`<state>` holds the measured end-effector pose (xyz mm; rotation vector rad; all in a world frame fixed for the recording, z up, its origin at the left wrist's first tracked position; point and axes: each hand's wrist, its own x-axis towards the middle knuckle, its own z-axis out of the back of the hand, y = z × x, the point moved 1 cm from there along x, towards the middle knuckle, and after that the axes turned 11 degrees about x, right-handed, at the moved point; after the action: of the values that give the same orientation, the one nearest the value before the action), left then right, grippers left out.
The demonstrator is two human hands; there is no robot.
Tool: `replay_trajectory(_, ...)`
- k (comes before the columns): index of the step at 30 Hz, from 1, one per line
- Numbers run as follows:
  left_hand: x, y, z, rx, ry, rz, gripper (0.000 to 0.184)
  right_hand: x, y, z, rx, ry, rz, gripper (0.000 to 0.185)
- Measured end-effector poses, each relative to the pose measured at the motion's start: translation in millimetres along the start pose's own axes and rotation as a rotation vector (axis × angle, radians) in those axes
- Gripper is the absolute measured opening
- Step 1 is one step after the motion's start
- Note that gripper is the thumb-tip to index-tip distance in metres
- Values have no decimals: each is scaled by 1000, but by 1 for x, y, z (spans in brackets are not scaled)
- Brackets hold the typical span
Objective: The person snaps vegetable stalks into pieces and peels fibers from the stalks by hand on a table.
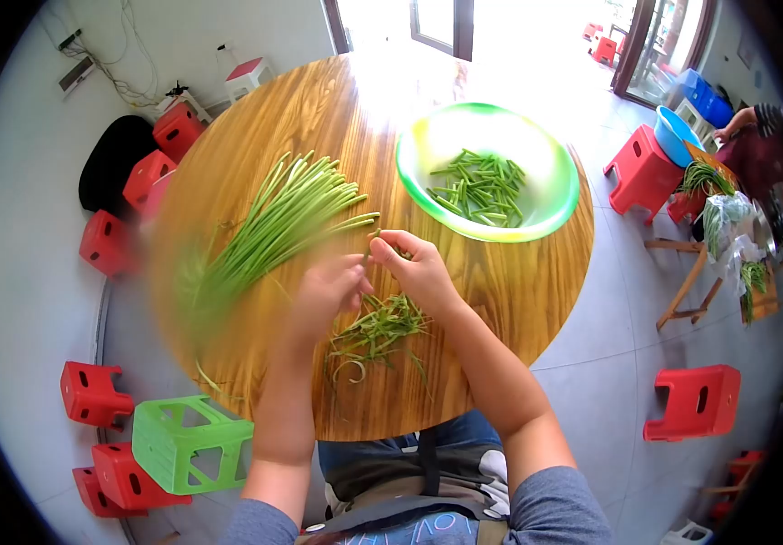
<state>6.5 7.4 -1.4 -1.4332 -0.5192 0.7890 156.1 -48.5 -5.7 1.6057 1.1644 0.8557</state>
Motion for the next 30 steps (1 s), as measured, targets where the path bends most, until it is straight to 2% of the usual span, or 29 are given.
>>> replay_trajectory(2, -1, 1, -4, 69, 38, 38, 20, -1, 4, -1, 23, -13, -51, 20)
replay_trajectory(8, 3, 12, -6, -9, 86, 12, 19, -1, -6, 2, -16, -85, 79, 16)
replay_trajectory(11, 1, 6, -4, -14, -4, 7, 18, 5, -20, 6, -136, -70, 360, 13)
replay_trajectory(14, 1, 7, -5, -75, -71, 27, 18, -6, -9, -7, -494, 26, 707, 13)
replay_trajectory(17, 5, 18, 2, -55, -119, -57, 18, -10, -20, -16, -587, 165, 875, 15)
replay_trajectory(20, 2, 7, -1, -129, -151, -27, 17, -9, -20, -15, -646, 140, 893, 16)
replay_trajectory(24, 2, 6, 0, -102, -73, 14, 17, -5, -15, -10, -745, 32, 897, 14)
replay_trajectory(26, -1, 2, 1, -120, -32, 23, 18, -1, -15, -2, -723, -18, 846, 13)
replay_trajectory(28, -3, -3, 1, -245, -84, -49, 19, 3, -11, 3, -646, -82, 826, 9)
replay_trajectory(30, -1, 0, 7, -298, -68, -135, 23, 5, -10, 7, -459, -169, 538, 9)
